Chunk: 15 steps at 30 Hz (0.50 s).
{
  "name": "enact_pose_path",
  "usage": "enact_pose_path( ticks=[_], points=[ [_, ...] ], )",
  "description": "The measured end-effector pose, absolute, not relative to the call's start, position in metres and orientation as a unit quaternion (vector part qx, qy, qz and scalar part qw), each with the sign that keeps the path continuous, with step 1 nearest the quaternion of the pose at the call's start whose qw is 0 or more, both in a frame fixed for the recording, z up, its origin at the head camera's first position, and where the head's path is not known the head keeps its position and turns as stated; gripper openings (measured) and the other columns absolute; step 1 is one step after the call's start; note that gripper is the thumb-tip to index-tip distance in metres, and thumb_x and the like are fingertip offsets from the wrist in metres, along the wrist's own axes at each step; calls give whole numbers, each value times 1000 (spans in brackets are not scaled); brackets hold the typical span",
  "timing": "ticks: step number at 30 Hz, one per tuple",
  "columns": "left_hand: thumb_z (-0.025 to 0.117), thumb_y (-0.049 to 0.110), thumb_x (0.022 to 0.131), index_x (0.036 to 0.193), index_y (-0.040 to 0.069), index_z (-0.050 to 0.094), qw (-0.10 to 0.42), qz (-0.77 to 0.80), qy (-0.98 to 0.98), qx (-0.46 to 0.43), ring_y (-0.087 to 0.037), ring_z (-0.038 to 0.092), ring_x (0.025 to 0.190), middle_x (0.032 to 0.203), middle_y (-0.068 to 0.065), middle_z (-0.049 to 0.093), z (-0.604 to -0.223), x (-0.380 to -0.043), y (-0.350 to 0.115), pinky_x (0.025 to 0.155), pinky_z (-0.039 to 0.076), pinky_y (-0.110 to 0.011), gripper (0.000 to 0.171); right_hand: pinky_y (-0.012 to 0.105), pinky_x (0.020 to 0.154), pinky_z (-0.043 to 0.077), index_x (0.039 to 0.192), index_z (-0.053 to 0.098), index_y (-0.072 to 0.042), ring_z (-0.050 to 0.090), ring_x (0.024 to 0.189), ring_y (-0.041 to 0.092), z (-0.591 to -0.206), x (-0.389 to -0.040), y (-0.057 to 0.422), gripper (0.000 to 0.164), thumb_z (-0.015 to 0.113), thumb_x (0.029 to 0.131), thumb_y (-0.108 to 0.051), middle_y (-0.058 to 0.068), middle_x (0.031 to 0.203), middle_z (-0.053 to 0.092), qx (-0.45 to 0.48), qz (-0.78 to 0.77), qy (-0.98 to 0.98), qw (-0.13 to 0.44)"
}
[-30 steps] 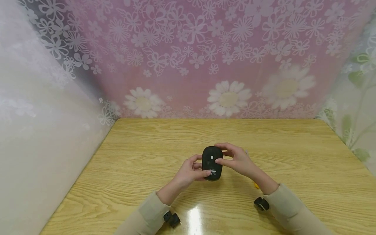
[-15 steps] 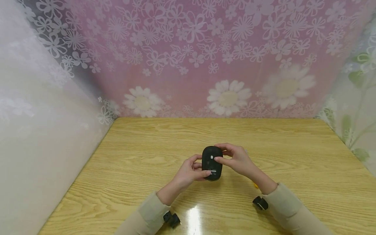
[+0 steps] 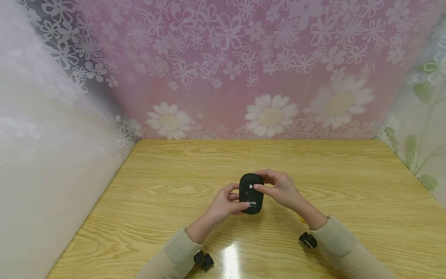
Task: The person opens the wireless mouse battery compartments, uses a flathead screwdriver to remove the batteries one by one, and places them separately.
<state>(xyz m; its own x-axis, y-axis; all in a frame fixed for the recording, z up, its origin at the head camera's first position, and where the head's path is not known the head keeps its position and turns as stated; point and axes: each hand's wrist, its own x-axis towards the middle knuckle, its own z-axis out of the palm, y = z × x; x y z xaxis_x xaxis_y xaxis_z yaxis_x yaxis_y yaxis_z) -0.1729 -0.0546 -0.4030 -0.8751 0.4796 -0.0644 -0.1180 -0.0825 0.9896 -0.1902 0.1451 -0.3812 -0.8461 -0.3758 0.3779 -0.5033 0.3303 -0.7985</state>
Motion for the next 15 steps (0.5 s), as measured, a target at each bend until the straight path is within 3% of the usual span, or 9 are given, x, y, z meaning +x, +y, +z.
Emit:
enact_pose_path(
  ticks=[11,15],
  points=[
    [64,1,80,122,0,44,207,719,649,140,-25,63,81,95,-18,62,-405,-174,-55,72,49,-48,47,30,73,51,103,60,2,61,84,19,-381,-190,143,25,63,81,-9,9,92,64,259,497,-824,80],
    [64,2,79,123,0,44,208,715,653,139,-25,63,81,95,-17,62,-406,-174,-55,72,49,-47,48,35,72,52,100,60,6,61,81,23,-371,-184,139,21,62,81,-2,13,89,64,258,489,-828,93]
  ],
)
